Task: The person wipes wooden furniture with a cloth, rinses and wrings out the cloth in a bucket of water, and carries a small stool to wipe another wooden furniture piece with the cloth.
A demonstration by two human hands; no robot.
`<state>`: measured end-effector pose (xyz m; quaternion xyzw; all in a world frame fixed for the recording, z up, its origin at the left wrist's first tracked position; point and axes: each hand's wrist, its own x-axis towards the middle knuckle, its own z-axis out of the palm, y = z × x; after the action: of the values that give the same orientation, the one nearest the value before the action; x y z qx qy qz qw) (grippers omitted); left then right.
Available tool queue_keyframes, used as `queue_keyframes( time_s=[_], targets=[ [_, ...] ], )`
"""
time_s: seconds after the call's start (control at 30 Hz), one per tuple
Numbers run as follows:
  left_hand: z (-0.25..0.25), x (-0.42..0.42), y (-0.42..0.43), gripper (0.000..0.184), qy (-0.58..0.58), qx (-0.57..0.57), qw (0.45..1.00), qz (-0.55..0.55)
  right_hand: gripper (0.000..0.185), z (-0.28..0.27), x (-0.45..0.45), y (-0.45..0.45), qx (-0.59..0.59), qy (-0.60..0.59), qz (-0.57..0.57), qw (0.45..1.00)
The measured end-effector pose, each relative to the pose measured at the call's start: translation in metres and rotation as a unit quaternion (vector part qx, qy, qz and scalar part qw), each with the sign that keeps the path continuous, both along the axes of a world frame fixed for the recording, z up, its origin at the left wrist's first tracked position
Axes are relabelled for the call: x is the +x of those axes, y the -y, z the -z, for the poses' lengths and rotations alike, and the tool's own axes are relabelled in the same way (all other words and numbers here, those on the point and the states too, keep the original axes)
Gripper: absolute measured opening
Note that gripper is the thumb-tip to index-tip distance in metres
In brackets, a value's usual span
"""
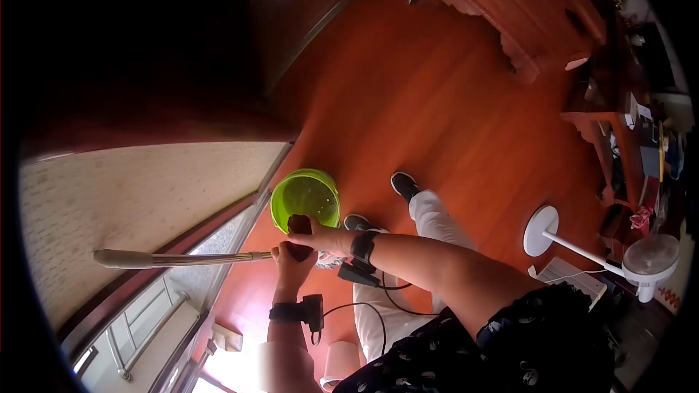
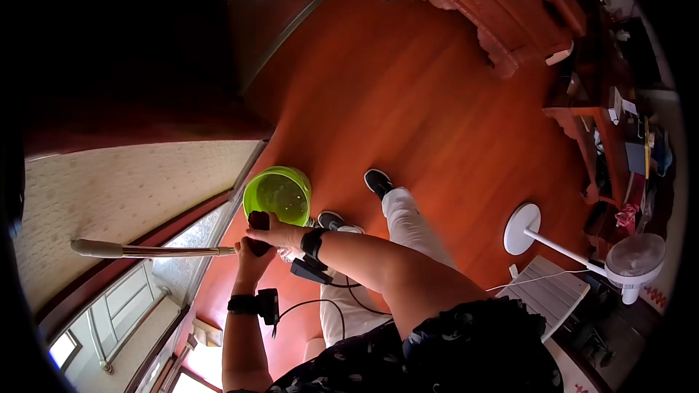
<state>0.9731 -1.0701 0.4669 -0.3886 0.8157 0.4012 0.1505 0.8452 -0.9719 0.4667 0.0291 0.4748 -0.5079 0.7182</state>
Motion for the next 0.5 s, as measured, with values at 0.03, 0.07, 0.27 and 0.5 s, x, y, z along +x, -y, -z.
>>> queue_keyframes(
  time_s=[0.03,0.07,0.27,0.5],
  targets=[
    [-0.020,-0.010,-0.002,0.064,-0.024,0.006,0.999,0.024,0.103,-0.004,0.002,-0.004,0.002,0.016,0.056,0.998],
    [-0.041,-0.018,-0.011,0.063,-0.048,0.011,0.998,0.050,0.095,-0.033,-0.007,-0.019,-0.006,-0.021,0.084,0.996],
    [-0.168,-0.069,-0.032,0.053,-0.127,0.163,0.970,0.132,0.058,-0.149,-0.041,-0.087,-0.078,-0.097,0.240,0.963],
    [-0.209,-0.101,-0.040,0.025,-0.254,0.292,0.920,-0.062,0.047,-0.204,-0.058,-0.150,-0.140,-0.143,0.246,0.948]
  ],
)
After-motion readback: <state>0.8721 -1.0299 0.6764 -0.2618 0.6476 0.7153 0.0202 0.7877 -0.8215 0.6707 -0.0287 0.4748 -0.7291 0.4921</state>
